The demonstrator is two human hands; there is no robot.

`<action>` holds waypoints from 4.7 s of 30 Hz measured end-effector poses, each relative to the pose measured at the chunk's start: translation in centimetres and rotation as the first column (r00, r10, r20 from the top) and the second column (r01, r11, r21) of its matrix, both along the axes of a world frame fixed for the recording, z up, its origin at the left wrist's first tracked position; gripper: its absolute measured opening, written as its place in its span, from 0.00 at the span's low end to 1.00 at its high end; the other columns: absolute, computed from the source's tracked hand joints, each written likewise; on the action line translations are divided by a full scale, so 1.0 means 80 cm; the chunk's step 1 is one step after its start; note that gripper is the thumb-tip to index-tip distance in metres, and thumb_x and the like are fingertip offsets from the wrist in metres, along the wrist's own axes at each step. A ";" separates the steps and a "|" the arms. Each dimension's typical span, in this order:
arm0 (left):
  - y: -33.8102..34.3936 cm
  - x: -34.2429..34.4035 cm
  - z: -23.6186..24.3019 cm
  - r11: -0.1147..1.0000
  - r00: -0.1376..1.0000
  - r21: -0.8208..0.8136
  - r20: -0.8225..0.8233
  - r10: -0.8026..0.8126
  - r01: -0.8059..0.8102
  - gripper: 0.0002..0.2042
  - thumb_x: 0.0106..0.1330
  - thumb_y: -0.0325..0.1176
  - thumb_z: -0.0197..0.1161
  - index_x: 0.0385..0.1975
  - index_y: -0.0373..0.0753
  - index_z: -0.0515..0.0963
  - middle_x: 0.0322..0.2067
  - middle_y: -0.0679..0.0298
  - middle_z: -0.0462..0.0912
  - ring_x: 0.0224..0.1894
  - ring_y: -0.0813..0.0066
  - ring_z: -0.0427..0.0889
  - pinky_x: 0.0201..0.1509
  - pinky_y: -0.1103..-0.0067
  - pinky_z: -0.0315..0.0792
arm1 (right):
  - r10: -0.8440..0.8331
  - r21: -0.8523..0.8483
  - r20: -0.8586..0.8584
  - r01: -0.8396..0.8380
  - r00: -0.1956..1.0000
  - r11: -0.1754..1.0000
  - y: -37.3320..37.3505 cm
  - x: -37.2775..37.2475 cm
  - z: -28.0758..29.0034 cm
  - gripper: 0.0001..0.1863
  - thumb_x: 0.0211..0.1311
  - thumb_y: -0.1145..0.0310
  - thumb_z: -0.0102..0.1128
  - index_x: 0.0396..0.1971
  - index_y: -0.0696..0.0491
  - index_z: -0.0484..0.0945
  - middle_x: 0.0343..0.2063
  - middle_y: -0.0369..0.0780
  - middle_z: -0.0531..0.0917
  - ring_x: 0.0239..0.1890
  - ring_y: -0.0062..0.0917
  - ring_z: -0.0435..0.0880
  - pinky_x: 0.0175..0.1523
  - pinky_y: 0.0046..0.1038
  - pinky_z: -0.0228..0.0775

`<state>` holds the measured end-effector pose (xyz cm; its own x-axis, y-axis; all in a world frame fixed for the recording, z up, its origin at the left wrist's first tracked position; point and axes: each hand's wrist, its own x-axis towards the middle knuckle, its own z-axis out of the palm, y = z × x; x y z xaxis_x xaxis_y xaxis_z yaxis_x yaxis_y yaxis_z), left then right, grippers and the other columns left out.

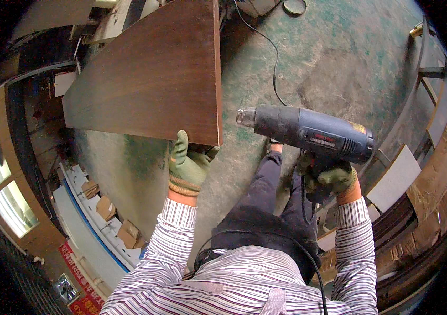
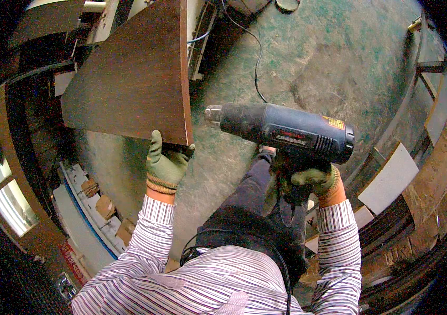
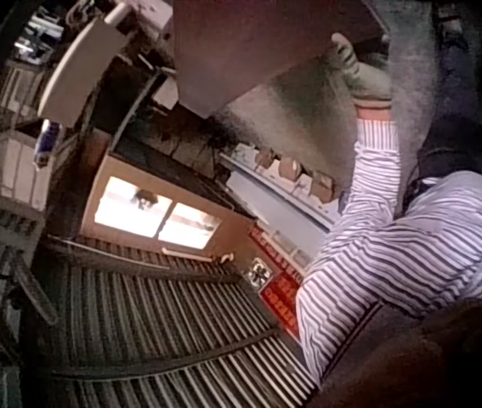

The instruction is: The person retrieves a heat gun from a box, plugs it in, and uses it to apply heat to the edges of a wooden board. They then use a small red tool to scrape or smooth the heated edges of the board.

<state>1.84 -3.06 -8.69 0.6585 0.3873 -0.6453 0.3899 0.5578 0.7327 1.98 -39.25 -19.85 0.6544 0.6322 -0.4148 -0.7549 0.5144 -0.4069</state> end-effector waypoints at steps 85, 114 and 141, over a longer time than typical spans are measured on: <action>0.003 -0.001 0.003 1.000 0.999 -0.018 0.030 -0.015 0.016 0.27 0.70 0.58 0.63 0.62 0.49 0.76 0.52 0.66 0.84 0.50 0.62 0.83 0.52 0.60 0.79 | 0.027 0.202 0.004 -0.028 1.000 0.979 -0.002 0.002 0.014 0.44 0.35 0.68 0.89 0.57 0.61 0.77 0.39 0.49 0.87 0.35 0.38 0.88 0.38 0.38 0.83; 0.003 0.009 0.021 0.989 0.982 -0.137 0.171 0.079 -0.055 0.31 0.66 0.47 0.72 0.66 0.46 0.70 0.61 0.63 0.77 0.60 0.62 0.79 0.62 0.62 0.78 | -0.058 0.027 0.022 0.058 0.998 0.998 -0.022 -0.007 -0.005 0.45 0.33 0.66 0.89 0.58 0.59 0.78 0.46 0.45 0.86 0.45 0.38 0.86 0.49 0.40 0.82; 0.002 0.010 0.014 0.997 0.983 -0.056 0.173 0.055 -0.046 0.31 0.70 0.60 0.62 0.65 0.47 0.72 0.60 0.62 0.79 0.59 0.63 0.79 0.58 0.61 0.78 | -0.196 -0.043 0.051 0.198 0.979 0.979 -0.023 -0.006 0.012 0.43 0.36 0.68 0.89 0.59 0.58 0.79 0.50 0.42 0.87 0.50 0.35 0.86 0.56 0.38 0.81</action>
